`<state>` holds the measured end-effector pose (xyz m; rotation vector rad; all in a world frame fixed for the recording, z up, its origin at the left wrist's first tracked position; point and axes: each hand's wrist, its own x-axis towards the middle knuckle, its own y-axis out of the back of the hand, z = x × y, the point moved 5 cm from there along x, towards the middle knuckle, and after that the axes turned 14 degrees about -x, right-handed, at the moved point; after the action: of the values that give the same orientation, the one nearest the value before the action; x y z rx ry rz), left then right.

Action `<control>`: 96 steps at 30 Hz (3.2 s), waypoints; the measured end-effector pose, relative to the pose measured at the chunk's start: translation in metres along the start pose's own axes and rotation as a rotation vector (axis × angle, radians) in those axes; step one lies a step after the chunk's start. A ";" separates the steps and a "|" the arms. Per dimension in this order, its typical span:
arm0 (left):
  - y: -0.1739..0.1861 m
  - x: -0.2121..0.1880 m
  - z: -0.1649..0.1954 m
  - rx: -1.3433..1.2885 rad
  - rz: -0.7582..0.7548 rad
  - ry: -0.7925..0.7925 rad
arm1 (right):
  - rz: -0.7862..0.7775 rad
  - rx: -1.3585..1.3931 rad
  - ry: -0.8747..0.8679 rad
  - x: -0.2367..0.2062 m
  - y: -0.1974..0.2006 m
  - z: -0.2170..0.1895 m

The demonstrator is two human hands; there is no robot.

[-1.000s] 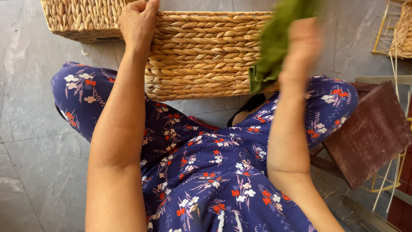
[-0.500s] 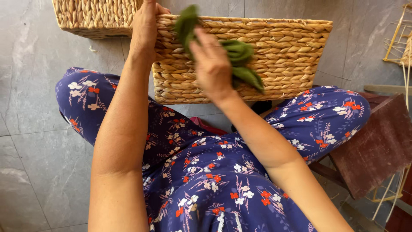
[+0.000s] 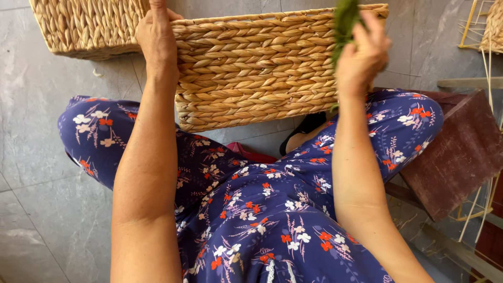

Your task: The person sits cross-legged on the floor and wipes the exterior and interior surfaces of woven baskets using a green cloth. They handle multiple baskets one at a time, rotating each to clean different sides.

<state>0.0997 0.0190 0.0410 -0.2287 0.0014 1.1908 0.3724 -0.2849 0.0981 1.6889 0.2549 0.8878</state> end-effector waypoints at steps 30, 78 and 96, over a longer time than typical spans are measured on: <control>0.005 0.004 0.000 0.022 -0.021 0.046 | -0.138 0.307 -0.473 0.003 -0.040 0.119; 0.219 0.092 0.146 -0.664 -0.202 -0.234 | -0.258 1.071 -0.055 0.134 -0.070 -0.110; 0.186 0.225 0.035 0.424 0.119 0.296 | -0.515 1.108 -0.100 0.112 -0.033 -0.110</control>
<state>0.0084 0.2970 0.0153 -0.0290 0.5276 1.2358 0.3848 -0.1272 0.1223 2.4667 1.2167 0.2276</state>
